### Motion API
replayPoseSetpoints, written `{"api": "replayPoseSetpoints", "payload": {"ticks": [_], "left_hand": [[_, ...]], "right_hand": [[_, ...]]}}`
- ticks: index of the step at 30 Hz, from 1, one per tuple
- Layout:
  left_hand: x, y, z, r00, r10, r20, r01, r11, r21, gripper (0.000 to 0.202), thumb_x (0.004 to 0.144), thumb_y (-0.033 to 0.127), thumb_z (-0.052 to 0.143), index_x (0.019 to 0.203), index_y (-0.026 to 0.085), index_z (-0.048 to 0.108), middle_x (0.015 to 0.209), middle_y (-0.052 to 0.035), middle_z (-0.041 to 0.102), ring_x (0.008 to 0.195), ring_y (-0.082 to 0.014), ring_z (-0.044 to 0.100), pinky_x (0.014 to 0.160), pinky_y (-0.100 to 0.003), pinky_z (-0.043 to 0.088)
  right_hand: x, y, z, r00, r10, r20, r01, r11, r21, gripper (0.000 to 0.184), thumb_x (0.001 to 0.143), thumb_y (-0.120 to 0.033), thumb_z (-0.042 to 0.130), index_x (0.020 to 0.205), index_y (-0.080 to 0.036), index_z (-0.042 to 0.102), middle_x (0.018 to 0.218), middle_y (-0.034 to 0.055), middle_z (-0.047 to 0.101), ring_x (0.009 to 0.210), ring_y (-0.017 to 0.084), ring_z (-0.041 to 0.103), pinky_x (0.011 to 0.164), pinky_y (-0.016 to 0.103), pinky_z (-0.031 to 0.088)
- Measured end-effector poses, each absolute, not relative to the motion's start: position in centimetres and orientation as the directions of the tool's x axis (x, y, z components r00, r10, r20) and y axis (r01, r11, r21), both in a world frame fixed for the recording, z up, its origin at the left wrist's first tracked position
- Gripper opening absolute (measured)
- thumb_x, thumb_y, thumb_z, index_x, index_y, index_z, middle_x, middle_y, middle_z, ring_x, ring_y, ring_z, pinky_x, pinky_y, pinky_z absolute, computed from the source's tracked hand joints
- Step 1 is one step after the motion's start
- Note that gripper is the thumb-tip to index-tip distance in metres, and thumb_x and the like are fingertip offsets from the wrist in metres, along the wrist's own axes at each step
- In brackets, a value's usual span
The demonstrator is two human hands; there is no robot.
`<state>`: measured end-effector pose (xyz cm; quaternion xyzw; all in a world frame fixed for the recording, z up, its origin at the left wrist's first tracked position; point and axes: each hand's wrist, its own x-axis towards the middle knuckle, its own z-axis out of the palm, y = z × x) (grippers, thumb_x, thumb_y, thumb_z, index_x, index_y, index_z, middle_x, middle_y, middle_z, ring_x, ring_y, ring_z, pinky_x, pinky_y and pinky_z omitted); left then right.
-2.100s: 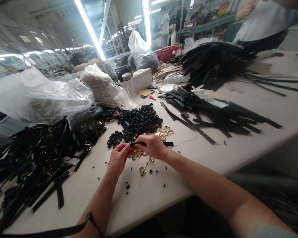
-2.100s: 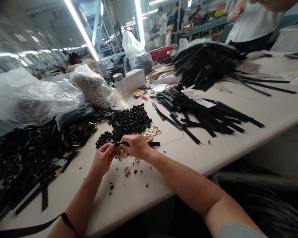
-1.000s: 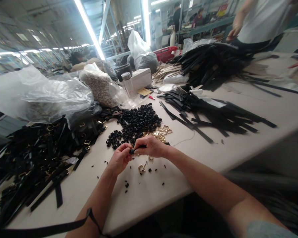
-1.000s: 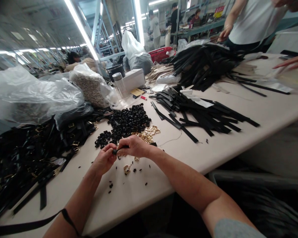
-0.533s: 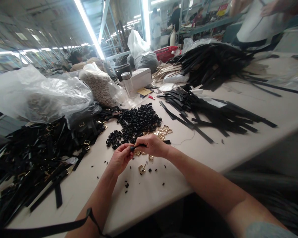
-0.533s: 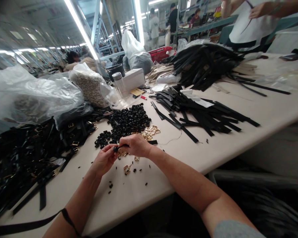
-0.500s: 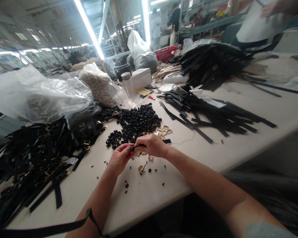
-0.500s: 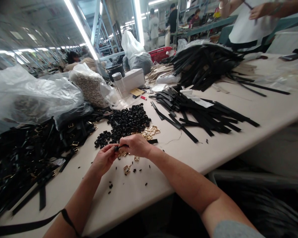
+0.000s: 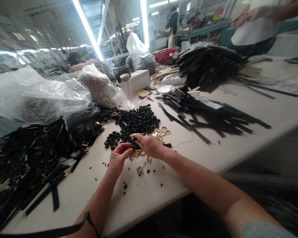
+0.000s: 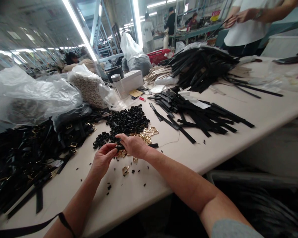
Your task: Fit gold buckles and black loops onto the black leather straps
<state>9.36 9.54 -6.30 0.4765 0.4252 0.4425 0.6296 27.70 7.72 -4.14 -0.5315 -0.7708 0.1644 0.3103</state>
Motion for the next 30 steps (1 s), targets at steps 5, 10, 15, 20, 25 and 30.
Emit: {"api": "replayPoseSetpoints", "payload": {"ticks": [5,10,15,20,25,30], "left_hand": [[10.2,9.0,-6.2,0.305,0.946,-0.112,-0.155,0.165,0.974,0.033,0.059,0.03,0.086,0.084,0.016,0.071,0.077,-0.0012,0.071,0.065,-0.0103,0.062,0.066,-0.023,0.051],[10.5,8.8,-6.2,0.318,0.943,-0.092,-0.109,0.133,0.985,0.029,0.06,0.029,0.086,0.079,0.015,0.069,0.07,-0.001,0.07,0.06,-0.0113,0.061,0.061,-0.024,0.05],[10.4,9.2,-5.9,0.33,0.939,-0.098,-0.102,0.139,0.985,0.029,0.06,0.031,0.085,0.075,0.014,0.067,0.066,-0.0009,0.069,0.058,-0.0114,0.061,0.059,-0.024,0.05],[9.0,10.2,-5.8,0.208,0.975,-0.073,-0.138,0.103,0.985,0.03,0.058,0.031,0.086,0.076,0.015,0.068,0.067,0.0004,0.068,0.058,-0.0096,0.061,0.06,-0.023,0.051],[8.6,10.4,-6.0,0.212,0.971,-0.111,-0.151,0.145,0.978,0.032,0.056,0.032,0.087,0.075,0.015,0.067,0.068,0.0001,0.068,0.058,-0.01,0.061,0.06,-0.023,0.053],[8.8,9.9,-5.7,0.221,0.969,-0.11,-0.105,0.136,0.985,0.033,0.056,0.032,0.087,0.075,0.015,0.066,0.068,-0.0001,0.069,0.059,-0.0108,0.062,0.061,-0.024,0.053]], "right_hand": [[27.1,7.3,-4.1,-0.242,0.931,0.274,0.79,0.353,-0.502,0.037,0.099,-0.028,0.044,0.136,-0.023,0.048,0.088,0.0049,0.075,0.07,0.016,0.069,0.06,0.023,0.042],[26.4,7.0,-4.5,-0.273,0.915,0.298,0.808,0.386,-0.446,0.041,0.095,-0.027,0.051,0.135,-0.022,0.048,0.09,0.0062,0.075,0.071,0.018,0.069,0.058,0.023,0.04],[26.8,7.2,-4.0,-0.224,0.938,0.264,0.741,0.34,-0.579,0.033,0.097,-0.026,0.047,0.129,-0.02,0.053,0.083,0.0035,0.073,0.066,0.014,0.064,0.059,0.022,0.038],[28.8,7.9,-3.5,-0.242,0.942,0.232,0.678,0.336,-0.655,0.017,0.093,-0.028,0.054,0.088,-0.018,0.067,0.072,0.001,0.067,0.062,0.012,0.056,0.059,0.022,0.034],[29.0,8.5,-4.6,-0.233,0.937,0.261,0.693,0.349,-0.631,0.017,0.091,-0.025,0.057,0.077,-0.017,0.064,0.069,0.0012,0.063,0.061,0.012,0.052,0.058,0.023,0.031],[28.4,8.2,-4.5,-0.229,0.934,0.275,0.673,0.356,-0.649,0.018,0.09,-0.024,0.057,0.075,-0.017,0.064,0.066,0.0004,0.063,0.06,0.011,0.051,0.057,0.022,0.03]]}}
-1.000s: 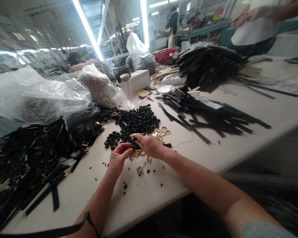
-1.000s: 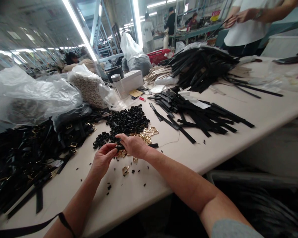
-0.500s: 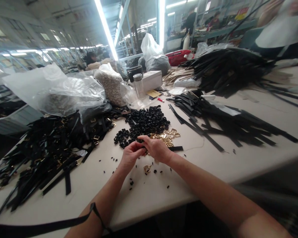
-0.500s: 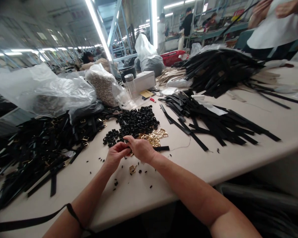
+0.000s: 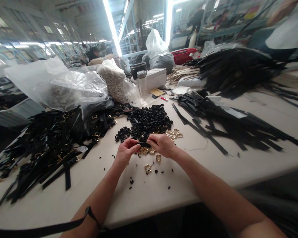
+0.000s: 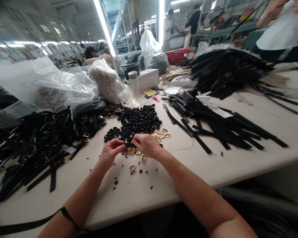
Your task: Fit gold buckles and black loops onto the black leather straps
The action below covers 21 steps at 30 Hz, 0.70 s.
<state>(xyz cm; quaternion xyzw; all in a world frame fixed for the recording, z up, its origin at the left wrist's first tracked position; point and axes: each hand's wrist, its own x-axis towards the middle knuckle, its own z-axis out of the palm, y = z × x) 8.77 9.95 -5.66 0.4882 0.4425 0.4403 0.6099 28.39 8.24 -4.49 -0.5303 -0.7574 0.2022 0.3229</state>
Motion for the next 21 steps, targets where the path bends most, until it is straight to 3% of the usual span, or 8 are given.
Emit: {"api": "replayPoseSetpoints", "payload": {"ticks": [3,8,15,21], "left_hand": [[8.78,9.73,-5.4,0.24,0.967,-0.09,-0.059,0.107,0.992,0.032,0.057,0.033,0.086,0.076,0.015,0.067,0.067,-0.0006,0.069,0.057,-0.0114,0.062,0.06,-0.025,0.053],[8.69,9.77,-5.31,0.229,0.96,-0.162,-0.128,0.194,0.973,0.033,0.06,0.037,0.085,0.077,0.015,0.068,0.065,-0.001,0.069,0.056,-0.0121,0.063,0.059,-0.025,0.054],[8.74,9.75,-5.5,0.27,0.937,-0.223,-0.133,0.265,0.955,0.032,0.057,0.031,0.087,0.075,0.014,0.067,0.065,-0.001,0.069,0.056,-0.0103,0.063,0.059,-0.022,0.052],[9.15,9.4,-5.58,0.298,0.923,-0.242,-0.083,0.277,0.957,0.035,0.056,0.033,0.087,0.079,0.014,0.07,0.069,-0.0038,0.072,0.059,-0.0132,0.065,0.064,-0.026,0.053]], "right_hand": [[28.37,8.01,-4.08,-0.257,0.933,0.253,0.653,0.361,-0.666,0.016,0.087,-0.025,0.061,0.074,-0.017,0.065,0.064,-0.0006,0.063,0.058,0.01,0.051,0.056,0.022,0.03],[28.65,8.01,-3.79,-0.213,0.938,0.272,0.642,0.345,-0.684,0.014,0.088,-0.025,0.061,0.077,-0.017,0.066,0.069,0.0005,0.065,0.06,0.011,0.054,0.058,0.022,0.033],[28.5,7.98,-3.93,-0.239,0.928,0.284,0.673,0.37,-0.641,0.014,0.088,-0.024,0.061,0.076,-0.018,0.065,0.068,0.0002,0.064,0.062,0.011,0.054,0.059,0.022,0.033],[27.86,7.7,-3.96,-0.288,0.92,0.266,0.701,0.392,-0.596,0.018,0.09,-0.026,0.059,0.074,-0.018,0.064,0.07,0.0006,0.065,0.062,0.011,0.054,0.058,0.022,0.031]]}}
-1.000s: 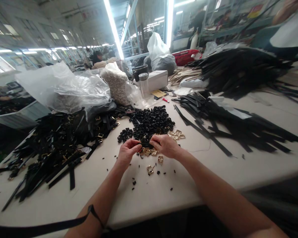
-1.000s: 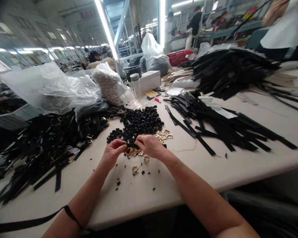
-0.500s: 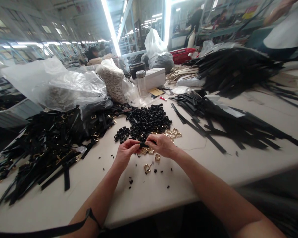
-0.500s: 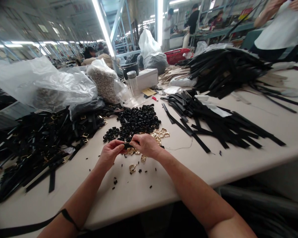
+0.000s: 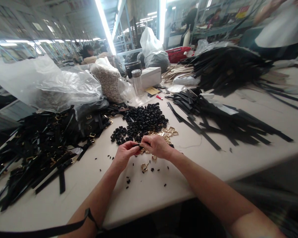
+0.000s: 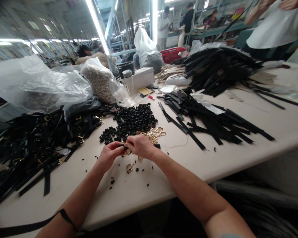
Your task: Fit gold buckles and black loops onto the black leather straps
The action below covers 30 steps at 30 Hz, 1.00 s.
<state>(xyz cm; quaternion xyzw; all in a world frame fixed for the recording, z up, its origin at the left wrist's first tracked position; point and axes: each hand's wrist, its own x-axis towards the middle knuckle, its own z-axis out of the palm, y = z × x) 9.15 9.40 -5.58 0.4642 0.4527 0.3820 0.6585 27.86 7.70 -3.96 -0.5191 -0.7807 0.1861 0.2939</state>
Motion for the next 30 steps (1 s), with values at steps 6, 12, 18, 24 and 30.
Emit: {"api": "replayPoseSetpoints", "payload": {"ticks": [6,12,18,24,30], "left_hand": [[8.7,9.9,-5.7,0.27,0.944,-0.19,0.02,0.191,0.981,0.032,0.062,0.04,0.084,0.068,0.014,0.066,0.059,-0.0012,0.066,0.053,-0.0112,0.059,0.056,-0.022,0.048],[9.2,9.4,-5.5,0.329,0.923,-0.199,0.071,0.186,0.98,0.033,0.066,0.045,0.079,0.066,0.014,0.067,0.059,-0.0023,0.065,0.054,-0.0111,0.058,0.054,-0.021,0.045],[8.7,9.9,-5.1,0.273,0.949,-0.156,0.12,0.127,0.985,0.035,0.066,0.049,0.077,0.064,0.015,0.068,0.059,-0.0048,0.067,0.052,-0.0127,0.057,0.053,-0.023,0.043],[7.2,8.7,-0.9,0.382,0.924,0.029,0.094,-0.069,0.993,0.046,0.077,0.056,0.066,0.052,0.018,0.066,0.054,-0.0059,0.062,0.053,-0.0148,0.054,0.054,-0.027,0.044],[6.3,3.4,5.3,0.946,0.322,-0.05,0.07,-0.05,0.996,0.045,0.071,0.069,0.063,0.076,0.029,0.08,0.061,-0.0104,0.067,0.053,-0.0235,0.063,0.053,-0.035,0.05]], "right_hand": [[27.7,7.4,-3.9,-0.27,0.919,0.286,0.704,0.391,-0.593,0.027,0.087,-0.036,0.065,0.11,-0.021,0.062,0.09,0.0028,0.071,0.074,0.016,0.063,0.064,0.024,0.038],[27.5,7.6,-4.4,-0.389,0.858,0.335,0.707,0.511,-0.489,0.016,0.086,-0.031,0.065,0.095,-0.017,0.069,0.09,0.0072,0.072,0.078,0.018,0.065,0.068,0.025,0.042],[27.9,7.9,-4.2,-0.319,0.907,0.274,0.729,0.42,-0.54,0.009,0.083,-0.025,0.066,0.079,-0.017,0.069,0.073,0.003,0.069,0.065,0.014,0.058,0.061,0.024,0.036],[29.2,8.7,-4.0,-0.154,0.943,0.294,0.722,0.31,-0.619,0.022,0.094,-0.026,0.053,0.079,-0.016,0.065,0.069,0.0015,0.063,0.06,0.011,0.051,0.059,0.023,0.033],[29.7,9.0,-4.5,-0.144,0.926,0.35,0.683,0.349,-0.642,0.018,0.09,-0.028,0.06,0.077,-0.017,0.063,0.067,0.0002,0.061,0.06,0.011,0.053,0.059,0.023,0.035]]}}
